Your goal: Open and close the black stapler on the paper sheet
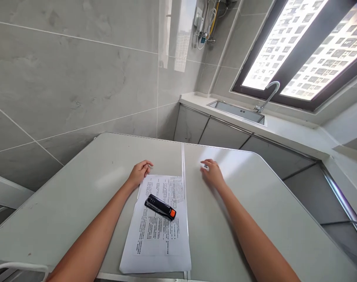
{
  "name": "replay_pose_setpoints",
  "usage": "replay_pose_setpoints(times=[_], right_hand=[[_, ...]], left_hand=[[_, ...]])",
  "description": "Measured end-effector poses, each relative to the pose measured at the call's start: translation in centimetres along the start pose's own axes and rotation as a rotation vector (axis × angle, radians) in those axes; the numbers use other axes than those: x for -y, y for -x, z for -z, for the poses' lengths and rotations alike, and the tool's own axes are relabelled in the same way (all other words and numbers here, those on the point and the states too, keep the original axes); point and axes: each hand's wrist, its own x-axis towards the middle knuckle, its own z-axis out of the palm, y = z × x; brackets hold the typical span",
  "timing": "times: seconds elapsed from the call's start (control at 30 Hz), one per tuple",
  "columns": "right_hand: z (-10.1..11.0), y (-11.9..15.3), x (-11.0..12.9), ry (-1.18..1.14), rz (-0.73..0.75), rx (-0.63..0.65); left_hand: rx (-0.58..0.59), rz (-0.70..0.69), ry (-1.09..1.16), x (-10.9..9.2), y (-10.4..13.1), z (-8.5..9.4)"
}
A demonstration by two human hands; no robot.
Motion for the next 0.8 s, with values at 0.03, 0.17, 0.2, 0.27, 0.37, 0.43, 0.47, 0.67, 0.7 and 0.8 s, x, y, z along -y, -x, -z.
replay_pose_setpoints(times=[0.03,0.17,0.2,0.27,0.37,0.43,0.47,0.67,0.7,0.8], right_hand=[[0.6,-0.1,-1.8,0.015,0.0,0.034],[0.3,0.0,-4.0,-0.008,0.072,0.08],[-0.3,-0.1,-3.3,-0.022,0.079,0.061],[-1.8,-0.5,-0.7,-0.065,0.075,0.013],[-4.6,-2.2,4.9,-0.15,0.079,-0.003],[-6.5,-3.7,8.8,-0.132,0.151,0.054],[-7.4,-4.5,10.4,-0.09,0.194,0.088],[-10.6,-6.7,14.4,-0.013,0.257,0.167],[-10.8,-6.7,14.3,-0.01,0.262,0.176],[-10.8,-6.6,13.6,-0.01,0.256,0.174]], left_hand=[[0.003,-0.002,-0.003,0.0,0.0,-0.1],[0.004,-0.012,-0.007,0.0,0.1,-0.1],[0.003,-0.012,-0.011,0.0,0.1,-0.1],[0.003,-0.008,-0.023,0.1,0.0,-0.1],[0.009,-0.006,-0.042,0.3,0.0,0.0],[0.013,-0.014,-0.043,0.4,-0.1,0.0],[0.015,-0.018,-0.041,0.4,-0.1,0.0],[0.025,-0.019,-0.04,0.0,0.1,0.0],[0.027,-0.02,-0.049,-0.1,0.1,-0.1],[0.029,-0.032,-0.101,-0.1,0.2,-0.1]])
